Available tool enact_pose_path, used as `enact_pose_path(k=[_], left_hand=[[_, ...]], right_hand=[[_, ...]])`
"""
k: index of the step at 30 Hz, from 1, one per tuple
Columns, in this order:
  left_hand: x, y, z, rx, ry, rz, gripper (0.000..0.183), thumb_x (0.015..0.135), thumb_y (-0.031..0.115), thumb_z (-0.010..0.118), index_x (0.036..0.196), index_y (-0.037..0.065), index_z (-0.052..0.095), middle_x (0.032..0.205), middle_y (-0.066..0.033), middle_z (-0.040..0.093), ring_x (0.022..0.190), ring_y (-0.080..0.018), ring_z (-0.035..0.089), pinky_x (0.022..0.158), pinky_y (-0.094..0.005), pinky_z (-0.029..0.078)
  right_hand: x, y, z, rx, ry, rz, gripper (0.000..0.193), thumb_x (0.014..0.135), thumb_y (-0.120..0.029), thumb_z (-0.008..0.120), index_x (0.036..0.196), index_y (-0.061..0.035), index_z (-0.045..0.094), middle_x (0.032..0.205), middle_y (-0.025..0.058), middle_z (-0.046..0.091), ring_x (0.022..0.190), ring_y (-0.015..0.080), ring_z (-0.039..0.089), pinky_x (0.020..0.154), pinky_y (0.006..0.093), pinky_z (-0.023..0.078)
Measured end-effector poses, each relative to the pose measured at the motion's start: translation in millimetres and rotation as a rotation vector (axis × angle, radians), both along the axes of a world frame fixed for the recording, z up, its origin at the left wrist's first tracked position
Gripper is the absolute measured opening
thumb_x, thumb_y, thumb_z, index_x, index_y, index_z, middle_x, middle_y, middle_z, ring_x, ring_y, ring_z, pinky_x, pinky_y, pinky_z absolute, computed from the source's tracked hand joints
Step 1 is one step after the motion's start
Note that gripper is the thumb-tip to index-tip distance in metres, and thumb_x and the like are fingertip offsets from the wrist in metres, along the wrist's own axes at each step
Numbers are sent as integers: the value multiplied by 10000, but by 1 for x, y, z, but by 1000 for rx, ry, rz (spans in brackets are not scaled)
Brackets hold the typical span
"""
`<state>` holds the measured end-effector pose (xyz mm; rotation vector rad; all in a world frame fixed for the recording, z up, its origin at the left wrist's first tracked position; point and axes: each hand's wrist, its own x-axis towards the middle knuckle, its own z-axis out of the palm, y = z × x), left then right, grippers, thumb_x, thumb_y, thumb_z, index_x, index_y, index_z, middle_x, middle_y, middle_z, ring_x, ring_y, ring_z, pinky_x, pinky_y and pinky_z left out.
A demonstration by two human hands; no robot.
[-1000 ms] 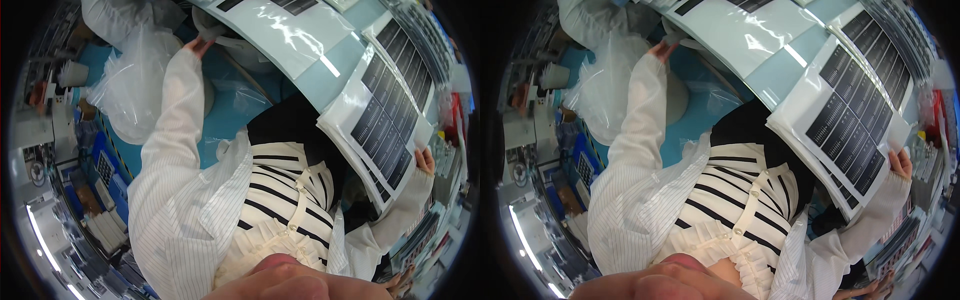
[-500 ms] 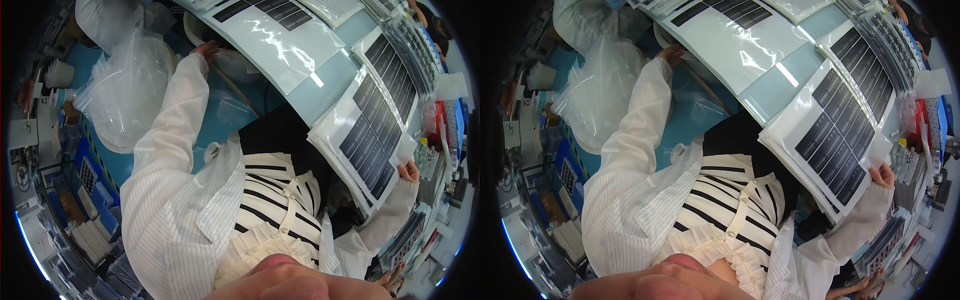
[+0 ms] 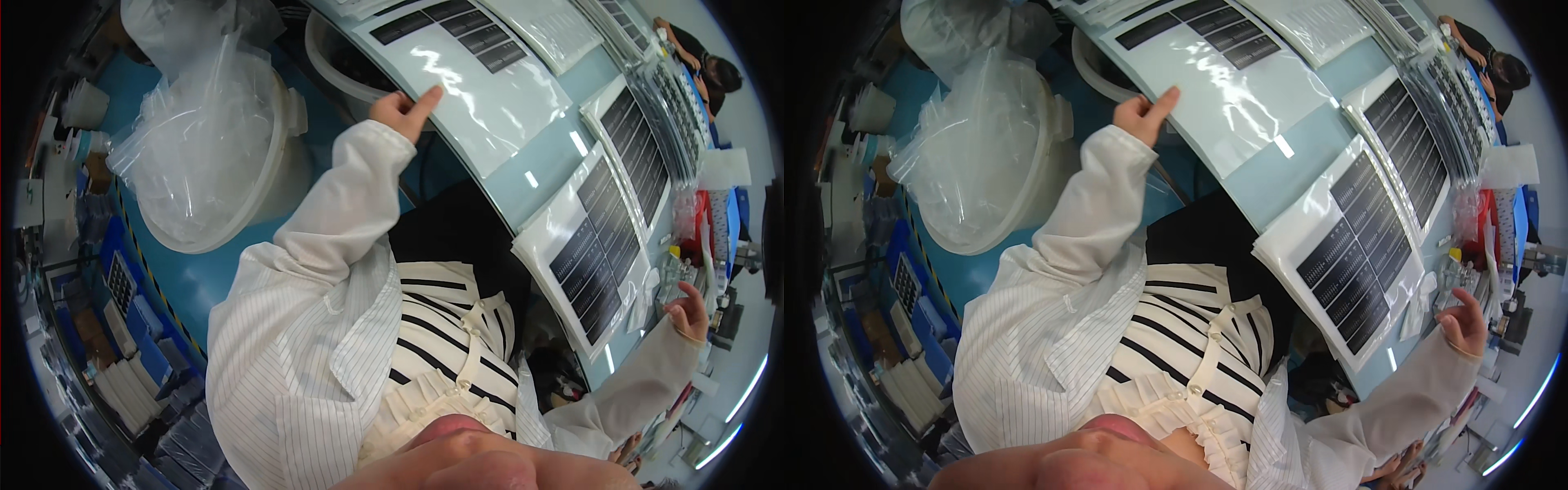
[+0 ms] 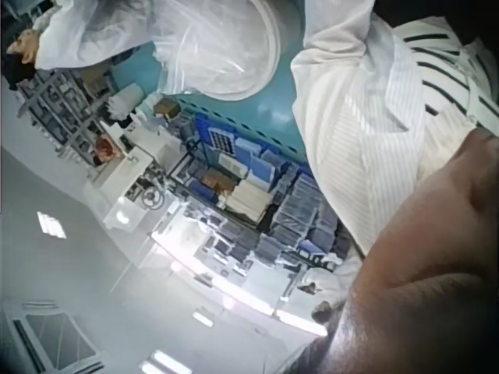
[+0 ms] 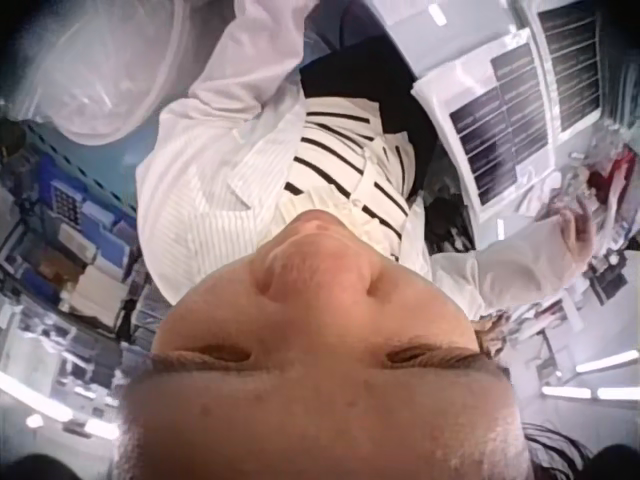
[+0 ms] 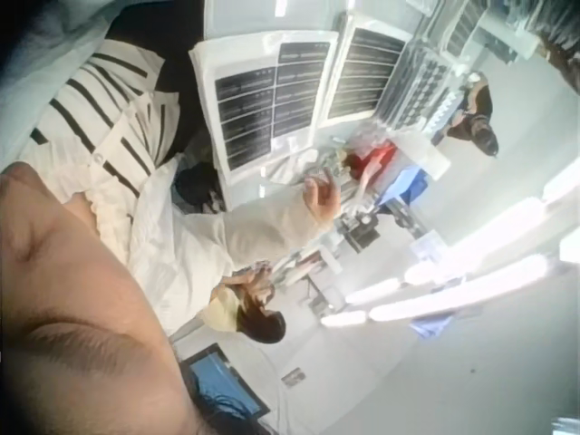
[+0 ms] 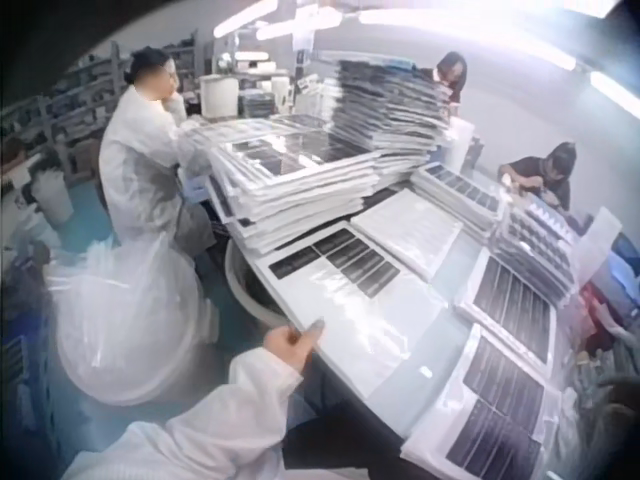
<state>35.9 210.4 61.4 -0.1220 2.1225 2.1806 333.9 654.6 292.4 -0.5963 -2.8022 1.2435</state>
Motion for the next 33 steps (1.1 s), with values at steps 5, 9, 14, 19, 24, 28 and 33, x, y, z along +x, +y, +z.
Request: enact_pose_path(k=[5, 9, 14, 19, 24, 28, 33], left_hand=[[14, 16, -21, 113, 8, -23, 423, 781, 410, 627, 836, -9, 640, 738, -90, 639, 668, -171, 585, 656, -289, 460], [35, 33, -9, 137, -38, -141, 424, 786, 414, 611, 825, -6, 652, 711, -79, 638, 639, -173, 576, 651, -306, 459], [45, 21, 0, 57, -100, -219, 364, 789, 362, 624, 829, 1, 656, 684, -66, 628, 615, -143, 561, 626, -282, 455], [45, 10, 3, 483, -123, -280, 294, 801, 273, 638, 927, 7, 630, 747, -79, 632, 522, -135, 529, 503, -243, 423], [23, 1, 1, 390, -91, -107, 355, 787, 297, 665, 949, -15, 616, 779, -93, 636, 526, -130, 537, 503, -241, 445], [26, -7, 20, 175, -2, -95, 328, 794, 192, 661, 1047, 1, 577, 902, -140, 642, 626, -194, 591, 577, -294, 507], [40, 9, 37, 146, 75, -140, 328, 785, 139, 666, 1070, 25, 552, 952, -146, 629, 732, -242, 612, 620, -335, 527]], right_hand=[[-84, -65, 26, 156, 32, 271, 442, 784, -136, 675, 1156, 19, 494, 720, 5, 561, 625, 56, 505, 597, 162, 377], [-153, -129, 17, 305, -152, 356, 345, 782, -42, 639, 1108, -18, 528, 698, -6, 542, 562, 47, 476, 502, 172, 358], [-223, -185, -29, 470, -42, 658, 326, 743, -3, 653, 1052, -19, 549, 705, 14, 550, 560, 47, 501, 489, 177, 388], [-251, -219, -38, 586, 56, 748, 294, 719, -55, 692, 988, -15, 582, 784, 45, 589, 653, 90, 567, 556, 207, 447], [-261, -216, -63, 518, 158, 791, 298, 724, -114, 704, 989, -23, 600, 907, 78, 614, 852, 162, 589, 690, 264, 477], [-267, -226, -81, 409, 244, 790, 327, 749, -164, 696, 1040, -49, 603, 979, 62, 620, 905, 170, 576, 751, 286, 467], [-263, -272, -101, 256, 412, 702, 414, 769, -249, 677, 1137, -90, 571, 1084, 103, 602, 966, 233, 567, 848, 323, 438]])
